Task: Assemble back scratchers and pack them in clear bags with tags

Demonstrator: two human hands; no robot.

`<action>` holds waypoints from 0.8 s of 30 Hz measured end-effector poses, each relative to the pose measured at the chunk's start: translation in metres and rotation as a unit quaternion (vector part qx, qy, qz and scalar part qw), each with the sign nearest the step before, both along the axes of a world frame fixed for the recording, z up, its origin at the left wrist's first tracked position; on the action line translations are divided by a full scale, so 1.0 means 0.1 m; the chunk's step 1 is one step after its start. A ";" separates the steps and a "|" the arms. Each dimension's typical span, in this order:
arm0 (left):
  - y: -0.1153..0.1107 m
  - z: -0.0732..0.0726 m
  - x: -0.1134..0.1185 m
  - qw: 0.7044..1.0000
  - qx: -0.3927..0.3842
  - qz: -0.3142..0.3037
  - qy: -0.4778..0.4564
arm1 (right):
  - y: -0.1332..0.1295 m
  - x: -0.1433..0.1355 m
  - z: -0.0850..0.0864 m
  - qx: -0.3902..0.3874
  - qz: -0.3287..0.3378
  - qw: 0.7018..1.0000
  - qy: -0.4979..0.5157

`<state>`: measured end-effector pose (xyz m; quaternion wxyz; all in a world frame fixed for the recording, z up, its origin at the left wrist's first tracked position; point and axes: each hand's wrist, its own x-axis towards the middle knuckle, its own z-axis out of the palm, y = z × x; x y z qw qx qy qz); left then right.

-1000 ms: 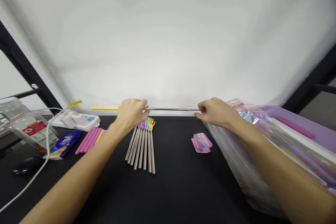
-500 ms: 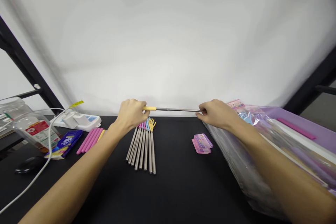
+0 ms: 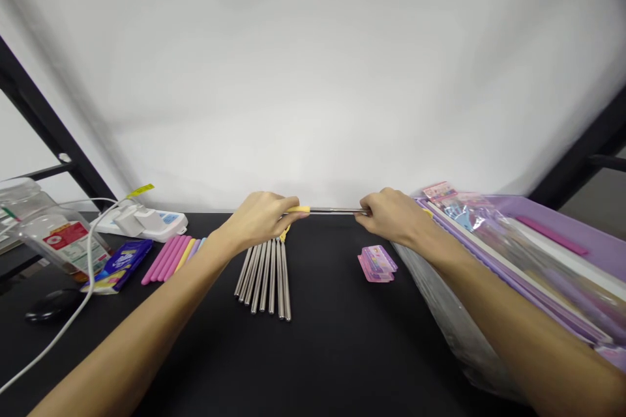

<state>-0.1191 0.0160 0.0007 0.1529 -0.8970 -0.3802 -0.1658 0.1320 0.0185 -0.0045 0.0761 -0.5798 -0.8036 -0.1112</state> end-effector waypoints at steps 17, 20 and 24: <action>0.15 -0.01 -0.16 0.993 0.104 0.046 0.025 | 0.02 0.10 0.07 -0.001 0.064 0.995 0.074; 0.19 0.04 -0.27 0.986 0.134 0.086 0.042 | 0.04 0.14 0.09 0.024 0.014 0.999 0.046; 0.09 -0.05 -0.02 0.982 0.148 0.098 0.062 | 0.04 0.00 0.06 0.039 -0.007 0.999 0.034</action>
